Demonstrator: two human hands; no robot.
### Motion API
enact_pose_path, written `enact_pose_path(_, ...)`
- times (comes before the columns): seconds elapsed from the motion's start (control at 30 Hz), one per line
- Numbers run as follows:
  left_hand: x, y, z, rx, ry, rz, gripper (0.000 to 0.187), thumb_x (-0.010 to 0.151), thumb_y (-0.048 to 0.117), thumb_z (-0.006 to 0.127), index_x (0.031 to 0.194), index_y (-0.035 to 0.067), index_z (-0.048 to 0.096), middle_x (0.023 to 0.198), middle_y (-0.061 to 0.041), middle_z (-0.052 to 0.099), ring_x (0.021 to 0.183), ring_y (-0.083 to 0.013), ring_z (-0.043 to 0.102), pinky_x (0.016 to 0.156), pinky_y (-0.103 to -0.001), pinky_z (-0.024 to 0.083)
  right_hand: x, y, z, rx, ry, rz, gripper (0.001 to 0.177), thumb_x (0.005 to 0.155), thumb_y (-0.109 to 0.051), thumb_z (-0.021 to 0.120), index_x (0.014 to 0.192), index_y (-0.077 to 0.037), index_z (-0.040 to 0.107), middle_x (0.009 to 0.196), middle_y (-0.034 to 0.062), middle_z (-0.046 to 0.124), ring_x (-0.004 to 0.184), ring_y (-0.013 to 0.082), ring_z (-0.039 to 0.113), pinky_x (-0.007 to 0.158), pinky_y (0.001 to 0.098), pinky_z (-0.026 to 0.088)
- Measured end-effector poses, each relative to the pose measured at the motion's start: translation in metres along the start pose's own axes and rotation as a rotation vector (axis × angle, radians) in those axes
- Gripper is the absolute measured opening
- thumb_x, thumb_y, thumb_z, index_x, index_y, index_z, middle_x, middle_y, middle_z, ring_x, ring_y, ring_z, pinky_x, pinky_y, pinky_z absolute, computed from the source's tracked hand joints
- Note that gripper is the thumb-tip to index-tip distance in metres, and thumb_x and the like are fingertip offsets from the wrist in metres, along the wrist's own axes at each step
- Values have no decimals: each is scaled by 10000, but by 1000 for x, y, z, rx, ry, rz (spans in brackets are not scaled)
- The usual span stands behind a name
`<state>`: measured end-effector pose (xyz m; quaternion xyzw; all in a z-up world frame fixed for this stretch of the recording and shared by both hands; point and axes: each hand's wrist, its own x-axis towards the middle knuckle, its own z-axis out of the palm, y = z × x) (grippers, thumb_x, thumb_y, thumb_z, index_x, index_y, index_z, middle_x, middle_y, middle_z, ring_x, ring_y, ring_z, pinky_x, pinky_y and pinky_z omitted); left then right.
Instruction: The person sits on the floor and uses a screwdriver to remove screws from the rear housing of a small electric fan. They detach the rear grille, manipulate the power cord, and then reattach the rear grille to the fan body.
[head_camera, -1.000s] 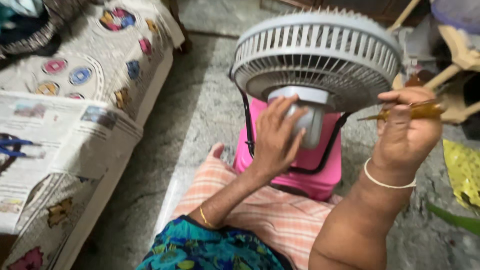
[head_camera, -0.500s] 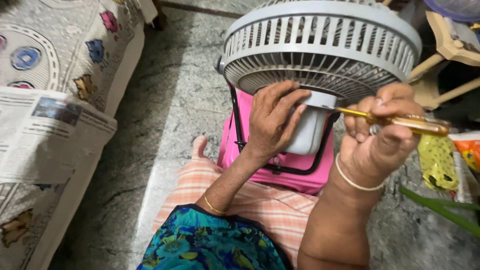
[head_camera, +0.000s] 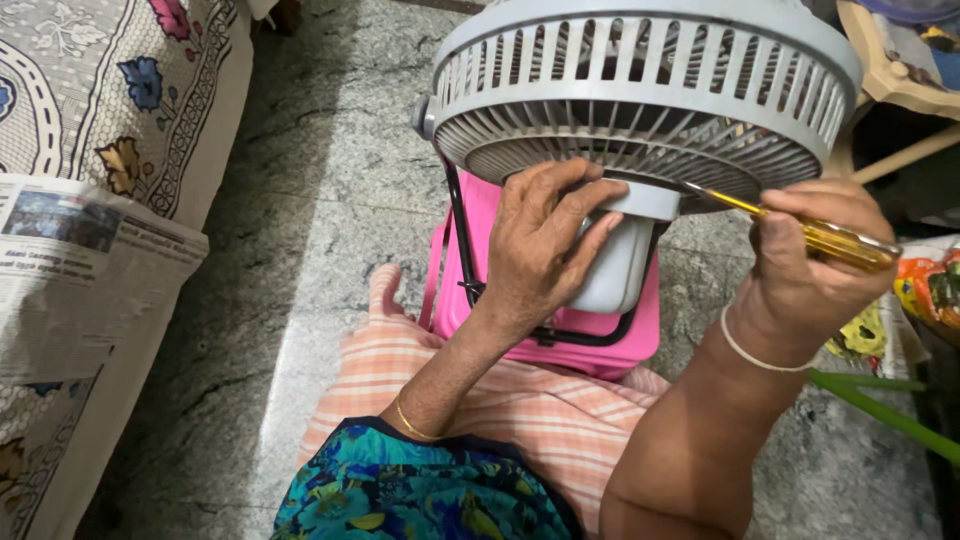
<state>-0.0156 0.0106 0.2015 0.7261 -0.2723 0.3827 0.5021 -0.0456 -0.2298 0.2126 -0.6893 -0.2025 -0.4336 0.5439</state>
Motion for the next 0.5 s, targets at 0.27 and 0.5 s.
enact_pose_path(0.27,3,5,-3,-4,-6,-22,326,917,103,823,1219,127,701,1271,-56,633,1221,-269,586,1036,-368,493,0,-13,-24,99,137,215,222,1052,-100,824,1082,30,646,870,136,667,668,153,628,552,211,445)
enact_pose_path(0.5,3,10,0,14,7,-33,327,898,73,825,1199,127,710,1255,-60,637,1219,-276,581,1057,-381,497,8,-29,13,353,164,94,148,1007,-104,748,1070,-17,646,907,142,684,523,83,520,478,214,400)
